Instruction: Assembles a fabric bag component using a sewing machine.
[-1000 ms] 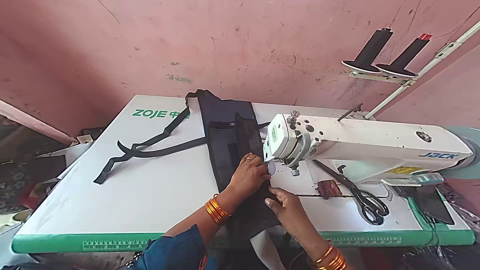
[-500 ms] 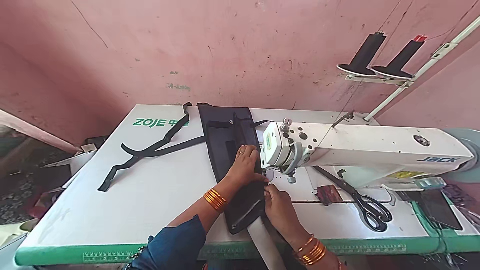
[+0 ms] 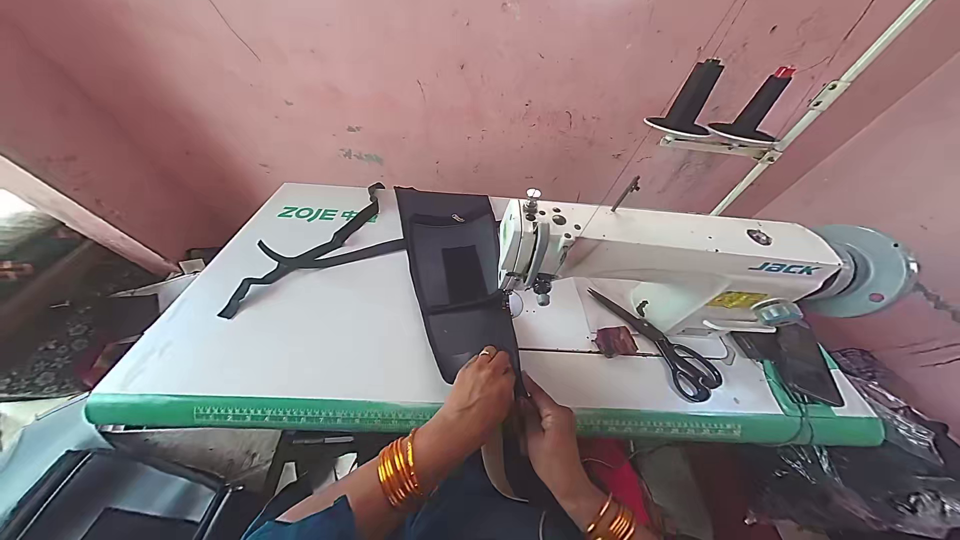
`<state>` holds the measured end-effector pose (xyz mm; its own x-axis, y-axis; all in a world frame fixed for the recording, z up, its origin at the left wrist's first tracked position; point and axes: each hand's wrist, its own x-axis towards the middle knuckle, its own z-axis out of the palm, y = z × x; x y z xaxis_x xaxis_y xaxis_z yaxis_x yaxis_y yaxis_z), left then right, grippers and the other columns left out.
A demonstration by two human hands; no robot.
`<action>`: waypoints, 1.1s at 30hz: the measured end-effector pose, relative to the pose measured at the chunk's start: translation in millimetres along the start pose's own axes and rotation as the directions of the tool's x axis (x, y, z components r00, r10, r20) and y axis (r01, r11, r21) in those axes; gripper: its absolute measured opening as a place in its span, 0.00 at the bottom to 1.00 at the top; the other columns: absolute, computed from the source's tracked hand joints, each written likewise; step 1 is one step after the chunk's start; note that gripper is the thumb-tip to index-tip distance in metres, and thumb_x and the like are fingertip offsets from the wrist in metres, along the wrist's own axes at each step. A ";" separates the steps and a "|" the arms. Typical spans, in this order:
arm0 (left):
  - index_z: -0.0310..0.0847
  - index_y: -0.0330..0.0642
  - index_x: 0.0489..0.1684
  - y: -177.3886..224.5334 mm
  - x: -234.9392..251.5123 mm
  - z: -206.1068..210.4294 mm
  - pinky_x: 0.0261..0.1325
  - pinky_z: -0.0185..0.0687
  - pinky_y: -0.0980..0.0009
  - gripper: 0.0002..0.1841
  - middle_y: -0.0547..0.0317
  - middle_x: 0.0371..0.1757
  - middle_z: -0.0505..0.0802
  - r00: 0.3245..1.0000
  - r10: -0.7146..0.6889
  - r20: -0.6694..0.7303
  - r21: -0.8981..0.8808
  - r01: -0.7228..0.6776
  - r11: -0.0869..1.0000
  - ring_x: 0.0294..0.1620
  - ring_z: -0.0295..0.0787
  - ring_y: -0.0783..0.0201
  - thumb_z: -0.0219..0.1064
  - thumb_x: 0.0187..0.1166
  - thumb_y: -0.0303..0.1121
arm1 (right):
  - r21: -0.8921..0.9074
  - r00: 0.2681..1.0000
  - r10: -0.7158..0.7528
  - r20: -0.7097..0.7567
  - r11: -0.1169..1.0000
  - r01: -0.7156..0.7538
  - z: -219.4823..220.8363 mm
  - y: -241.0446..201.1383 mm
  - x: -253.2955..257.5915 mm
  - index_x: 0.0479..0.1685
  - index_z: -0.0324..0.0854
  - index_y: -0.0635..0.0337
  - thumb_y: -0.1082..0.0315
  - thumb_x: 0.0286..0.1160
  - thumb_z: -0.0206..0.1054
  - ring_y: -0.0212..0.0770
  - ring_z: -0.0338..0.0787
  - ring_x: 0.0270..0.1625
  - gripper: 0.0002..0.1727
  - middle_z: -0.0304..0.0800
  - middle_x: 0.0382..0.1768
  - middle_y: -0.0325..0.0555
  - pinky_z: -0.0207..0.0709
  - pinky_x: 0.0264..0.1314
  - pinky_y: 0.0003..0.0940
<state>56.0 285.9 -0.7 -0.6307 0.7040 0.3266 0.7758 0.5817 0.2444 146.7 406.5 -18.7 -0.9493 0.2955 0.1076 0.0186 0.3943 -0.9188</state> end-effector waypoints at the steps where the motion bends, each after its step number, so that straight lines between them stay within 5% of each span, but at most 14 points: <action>1: 0.93 0.32 0.38 2.0 -9.9 12.5 0.49 0.90 0.57 0.09 0.46 0.42 0.94 0.997 0.003 -0.083 0.013 -0.002 1.000 0.50 0.93 0.47 0.65 0.72 0.20 | -0.151 0.987 -0.162 -0.015 0.976 0.157 1.2 7.6 -3.8 0.69 0.82 0.76 0.79 0.76 0.60 0.37 0.94 0.32 0.22 0.97 0.38 0.52 0.88 0.41 0.31; 3: 0.94 0.35 0.41 7.0 -25.5 25.7 0.55 0.89 0.59 0.11 0.50 0.45 0.96 0.980 -0.012 -0.197 0.012 0.014 1.000 0.53 0.93 0.50 0.64 0.71 0.21 | -0.377 0.920 -0.391 0.017 0.850 0.369 2.7 18.3 -6.8 0.61 0.86 0.76 0.80 0.65 0.62 0.47 0.98 0.39 0.22 0.97 0.40 0.57 0.91 0.47 0.39; 6: 0.95 0.38 0.43 15.1 -30.5 26.3 0.60 0.88 0.57 0.12 0.50 0.45 0.97 0.962 -0.122 -0.245 -0.109 0.098 0.989 0.55 0.94 0.49 0.64 0.72 0.22 | -0.564 0.869 -0.478 0.123 0.687 0.458 1.4 21.9 -9.5 0.55 0.87 0.77 0.78 0.56 0.67 0.50 0.94 0.27 0.22 0.92 0.30 0.57 0.88 0.29 0.41; 9: 0.95 0.44 0.51 15.4 -23.4 19.2 0.53 0.88 0.53 0.15 0.48 0.43 0.94 0.972 -0.139 -0.189 -0.074 0.127 0.989 0.52 0.91 0.46 0.64 0.74 0.24 | -0.559 0.827 -0.535 0.176 0.637 0.531 0.6 25.4 -6.8 0.48 0.88 0.76 0.79 0.55 0.68 0.47 0.91 0.23 0.18 0.89 0.27 0.55 0.86 0.25 0.37; 13: 0.94 0.38 0.40 25.9 -28.4 27.9 0.51 0.88 0.52 0.12 0.49 0.41 0.94 0.982 0.028 -0.187 0.131 -0.003 0.991 0.53 0.92 0.45 0.67 0.65 0.17 | -0.348 0.840 -0.489 0.236 0.764 0.543 -40.4 25.5 -8.6 0.44 0.90 0.67 0.77 0.69 0.66 0.44 0.96 0.37 0.09 0.94 0.35 0.52 0.90 0.43 0.36; 16: 0.95 0.38 0.38 27.3 -31.7 31.7 0.48 0.87 0.51 0.12 0.50 0.38 0.94 0.974 0.018 -0.226 0.155 0.018 0.988 0.51 0.92 0.44 0.64 0.64 0.22 | -0.586 0.879 -0.465 0.104 0.686 0.432 -116.8 26.6 12.2 0.41 0.93 0.65 0.81 0.66 0.63 0.51 0.94 0.52 0.13 0.94 0.46 0.55 0.89 0.57 0.43; 18: 0.94 0.36 0.37 40.4 -27.3 20.4 0.48 0.84 0.48 0.17 0.46 0.37 0.94 0.987 -0.120 -0.102 0.106 0.131 0.986 0.50 0.92 0.41 0.59 0.73 0.36 | -0.788 0.976 -0.215 0.045 0.592 0.166 -177.9 30.9 37.4 0.55 0.89 0.74 0.87 0.65 0.62 0.70 0.85 0.68 0.19 0.87 0.62 0.71 0.77 0.72 0.62; 19: 0.93 0.34 0.43 48.7 -23.0 7.4 0.56 0.83 0.46 0.24 0.43 0.42 0.95 0.969 -0.235 0.072 0.067 0.230 0.971 0.55 0.91 0.40 0.57 0.81 0.47 | -0.840 0.998 -0.060 0.028 0.539 0.055 -201.7 34.7 51.1 0.62 0.84 0.75 0.88 0.66 0.62 0.74 0.80 0.72 0.22 0.83 0.65 0.75 0.71 0.75 0.67; 21: 0.83 0.30 0.64 58.8 -4.3 -19.4 0.72 0.74 0.45 0.33 0.37 0.60 0.91 0.791 -0.416 0.450 0.032 0.451 0.892 0.71 0.82 0.38 0.60 0.85 0.58 | -0.862 0.986 0.164 0.038 0.504 -0.051 -234.9 41.0 75.6 0.75 0.76 0.71 0.84 0.69 0.65 0.70 0.80 0.72 0.29 0.81 0.67 0.71 0.70 0.76 0.63; 23: 0.74 0.33 0.75 63.8 3.6 -26.4 0.73 0.74 0.42 0.28 0.36 0.66 0.88 0.666 -0.474 0.576 0.044 0.554 0.831 0.75 0.79 0.36 0.66 0.85 0.45 | -0.693 0.989 0.142 0.051 0.718 -0.067 -259.6 51.3 84.7 0.71 0.78 0.71 0.82 0.62 0.69 0.58 0.89 0.56 0.29 0.88 0.55 0.65 0.79 0.62 0.54; 26: 0.72 0.37 0.82 63.6 -9.8 -26.9 0.76 0.73 0.43 0.26 0.38 0.70 0.88 0.681 -0.485 0.549 -0.016 0.588 0.808 0.75 0.80 0.37 0.62 0.83 0.29 | -0.106 0.994 0.106 0.010 0.989 -0.104 -263.9 57.5 69.0 0.65 0.75 0.70 0.78 0.55 0.65 0.32 0.88 0.31 0.29 0.91 0.39 0.44 0.81 0.30 0.27; 29: 0.79 0.38 0.78 63.6 -31.5 -24.7 0.80 0.71 0.47 0.21 0.40 0.67 0.90 0.721 -0.496 0.485 -0.148 0.627 0.765 0.73 0.84 0.42 0.60 0.87 0.31 | 0.284 0.954 0.199 0.223 0.923 -0.259 -241.2 42.0 34.3 0.77 0.70 0.65 0.68 0.60 0.75 0.28 0.83 0.16 0.37 0.90 0.30 0.37 0.76 0.12 0.22; 31: 0.87 0.36 0.66 64.3 -44.4 -23.0 0.73 0.76 0.46 0.17 0.40 0.58 0.93 0.731 -0.496 0.468 -0.226 0.642 0.733 0.65 0.88 0.43 0.60 0.87 0.32 | 0.274 0.832 0.225 0.507 0.873 -0.404 -233.6 39.5 18.5 0.76 0.74 0.60 0.50 0.54 0.87 0.28 0.80 0.15 0.46 0.87 0.26 0.34 0.76 0.13 0.23; 33: 0.91 0.35 0.53 64.8 -55.5 -20.8 0.66 0.80 0.46 0.15 0.42 0.49 0.94 0.739 -0.486 0.466 -0.268 0.641 0.719 0.57 0.91 0.45 0.60 0.87 0.35 | 0.091 0.635 0.244 0.733 0.890 -0.448 -225.5 40.5 16.8 0.76 0.78 0.57 0.40 0.46 0.88 0.26 0.81 0.18 0.51 0.88 0.28 0.31 0.77 0.17 0.22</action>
<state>141.6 276.0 16.0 -0.8518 0.4276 -0.3026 0.1581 0.7606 0.6297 202.3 623.6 31.6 -0.8280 -0.3541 -0.4348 0.4130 0.1393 -0.9000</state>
